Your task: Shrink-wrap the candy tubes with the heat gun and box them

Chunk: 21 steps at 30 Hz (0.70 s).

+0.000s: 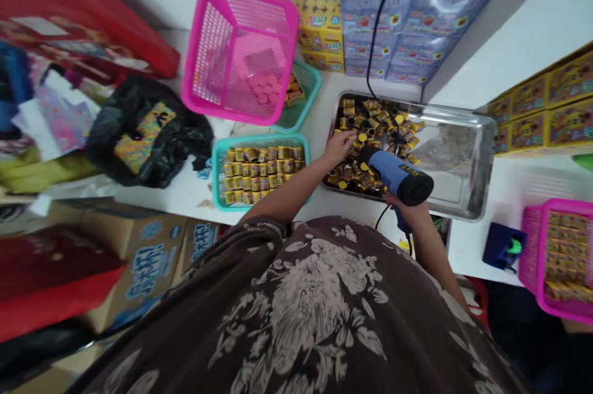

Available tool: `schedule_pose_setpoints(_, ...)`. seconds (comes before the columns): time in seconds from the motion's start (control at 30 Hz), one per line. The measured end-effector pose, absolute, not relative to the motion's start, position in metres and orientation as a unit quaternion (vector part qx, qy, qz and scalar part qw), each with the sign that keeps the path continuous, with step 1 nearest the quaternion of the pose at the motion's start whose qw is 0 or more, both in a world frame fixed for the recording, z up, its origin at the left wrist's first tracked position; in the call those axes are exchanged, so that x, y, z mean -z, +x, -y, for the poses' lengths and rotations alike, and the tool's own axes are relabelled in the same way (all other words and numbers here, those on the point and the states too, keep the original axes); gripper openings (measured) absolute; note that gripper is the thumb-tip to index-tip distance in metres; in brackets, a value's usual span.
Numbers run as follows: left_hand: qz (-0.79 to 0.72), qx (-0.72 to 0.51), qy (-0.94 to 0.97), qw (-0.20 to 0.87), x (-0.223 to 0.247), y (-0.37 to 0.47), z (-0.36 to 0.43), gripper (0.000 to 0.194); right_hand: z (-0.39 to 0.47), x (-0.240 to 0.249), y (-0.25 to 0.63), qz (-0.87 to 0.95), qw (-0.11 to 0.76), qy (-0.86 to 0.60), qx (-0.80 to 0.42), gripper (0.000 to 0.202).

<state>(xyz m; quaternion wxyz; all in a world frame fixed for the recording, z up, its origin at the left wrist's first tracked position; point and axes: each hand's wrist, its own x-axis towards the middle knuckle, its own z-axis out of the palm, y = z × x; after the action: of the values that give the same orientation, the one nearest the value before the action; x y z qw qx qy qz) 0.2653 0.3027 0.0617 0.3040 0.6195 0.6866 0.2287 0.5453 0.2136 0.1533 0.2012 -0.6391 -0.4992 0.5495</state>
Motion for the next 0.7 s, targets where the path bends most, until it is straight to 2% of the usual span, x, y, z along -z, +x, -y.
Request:
schedule_pose_setpoints(0.1,-0.725,-0.283,0.566,0.27,-0.066,0.245,-0.278,0.035,-0.234,-0.145,0.525,0.483,0.192,-0.628,-0.579,0.035)
schedule_pose_setpoints(0.23,-0.737,-0.3,0.559,0.234,-0.07,0.217,-0.215,0.03,-0.259,-0.138,0.5,0.481,0.259,-0.626,-0.556,0.042)
schedule_pose_setpoints(0.3,-0.729,-0.277,0.586,0.218,-0.071,0.208,-0.176,0.028,-0.272,-0.14,0.489,0.473,0.266,-0.615,-0.572,0.04)
schedule_pose_setpoints(0.5,-0.75,-0.204,0.608,0.161,-0.063,0.188,-0.084,0.028,-0.289,-0.166,0.478,0.478,0.229,-0.59,-0.609,0.033)
schedule_pose_setpoints(0.63,-0.821,-0.194,0.52,0.137,-0.06,0.16,-0.062,0.04,-0.271,-0.175,0.49,0.499,0.138,-0.592,-0.617,0.032)
schedule_pose_setpoints(0.7,-0.857,-0.197,0.46,0.125,-0.063,0.139,-0.059,0.044,-0.256,-0.175,0.498,0.5,0.129,-0.613,-0.598,0.032)
